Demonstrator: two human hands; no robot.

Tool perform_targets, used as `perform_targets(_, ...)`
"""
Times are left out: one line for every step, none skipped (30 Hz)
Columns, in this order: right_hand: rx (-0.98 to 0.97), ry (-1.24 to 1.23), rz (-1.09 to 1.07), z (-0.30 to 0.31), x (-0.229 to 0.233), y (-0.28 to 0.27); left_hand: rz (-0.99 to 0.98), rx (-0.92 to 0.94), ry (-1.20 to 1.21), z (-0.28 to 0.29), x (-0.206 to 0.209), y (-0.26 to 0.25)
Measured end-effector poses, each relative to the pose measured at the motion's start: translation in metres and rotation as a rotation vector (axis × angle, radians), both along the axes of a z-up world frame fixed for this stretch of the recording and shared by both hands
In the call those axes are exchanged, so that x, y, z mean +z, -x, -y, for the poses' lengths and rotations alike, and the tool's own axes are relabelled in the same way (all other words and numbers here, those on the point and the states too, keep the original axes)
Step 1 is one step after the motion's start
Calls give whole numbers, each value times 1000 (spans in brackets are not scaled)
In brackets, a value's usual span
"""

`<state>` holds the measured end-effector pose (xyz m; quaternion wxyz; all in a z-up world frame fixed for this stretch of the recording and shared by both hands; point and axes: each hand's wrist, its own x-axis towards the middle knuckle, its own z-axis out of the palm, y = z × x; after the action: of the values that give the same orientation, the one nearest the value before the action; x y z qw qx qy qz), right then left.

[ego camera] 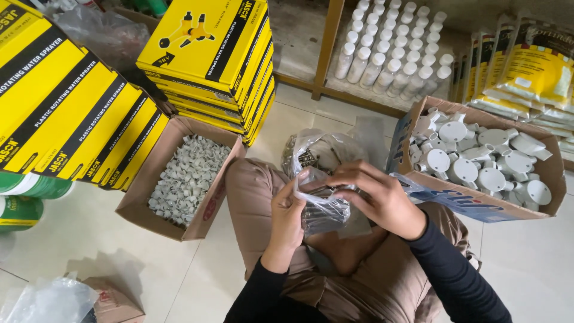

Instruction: Packaging small metal screws into individual plastic bags.

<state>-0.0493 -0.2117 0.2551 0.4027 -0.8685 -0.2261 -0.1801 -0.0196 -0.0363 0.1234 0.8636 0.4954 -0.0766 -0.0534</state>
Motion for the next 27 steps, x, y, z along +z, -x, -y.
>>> perform_targets(39, 5, 30, 3, -7, 2, -8, 0, 12, 0, -2, 0)
perform_targets(81, 11, 59, 8, -13, 4, -15, 3, 25, 1, -4, -1)
perform_targets(82, 13, 59, 6, -12, 2, -15, 4, 27, -1, -2, -3)
perform_targets(70, 25, 133, 4, -12, 2, 4, -3, 48, -3, -1, -4)
perform_targets(57, 37, 206, 2, -12, 1, 23, -10, 68, -6, 0, -5)
perform_targets(58, 38, 205, 3, -17, 2, 22, -10, 69, -4, 3, -3)
perform_targets(21, 36, 248, 4, -22, 3, 26, -21, 89, -2, 6, 0)
perform_targets(-16, 33, 294, 5, -27, 3, 31, -33, 107, -1, 9, 1)
perform_targets(-17, 33, 296, 4, -23, 2, 33, -33, 107, -2, 4, -1)
perform_targets(17, -8, 312, 2, -20, 1, 59, -39, 88, -4, -1, -3)
perform_targets(51, -49, 328, 1, -16, 0, 85, -46, 69, -5, -7, -5)
perform_targets(52, -50, 328, 1, -14, 0, 85, -44, 69, -5, -3, -3)
perform_targets(54, -44, 336, 0, -11, 1, 95, -43, 56, -5, 1, -1)
perform_targets(53, -37, 342, 0, -9, 2, 104, -43, 44, -4, 5, 2)
perform_targets(53, -38, 340, 1, -6, 2, 102, -43, 44, -4, 4, 3)
perform_targets(78, -39, 385, 1, -4, 2, 111, -31, 27, -4, 4, 3)
perform_targets(102, -41, 430, 2, -2, 1, 121, -19, 9, -4, 5, 3)
perform_targets(102, -41, 431, 4, 1, 2, 121, -19, 9, -4, 12, 3)
perform_targets(113, -22, 441, 6, 4, 2, 127, -23, 7, -3, 20, 4)
perform_targets(124, -4, 449, 7, 7, 3, 131, -26, 6, -3, 28, 4)
perform_targets(124, -5, 448, 7, 2, 4, 130, -26, 5, -3, 35, 5)
perform_targets(101, -28, 429, 7, -2, 6, 136, -32, 3, -2, 42, 6)
perform_targets(78, -51, 409, 8, -6, 7, 142, -38, 1, -2, 50, 7)
perform_targets(78, -50, 411, 7, -9, 8, 143, -39, 2, -2, 47, 7)
perform_targets(88, -104, 409, 7, -12, 10, 144, -51, 0, -2, 44, 6)
perform_targets(100, -160, 404, 6, -15, 11, 142, -61, -3, -3, 40, 7)
perform_targets(101, -160, 403, 6, -18, 11, 141, -60, -4, -2, 43, 7)
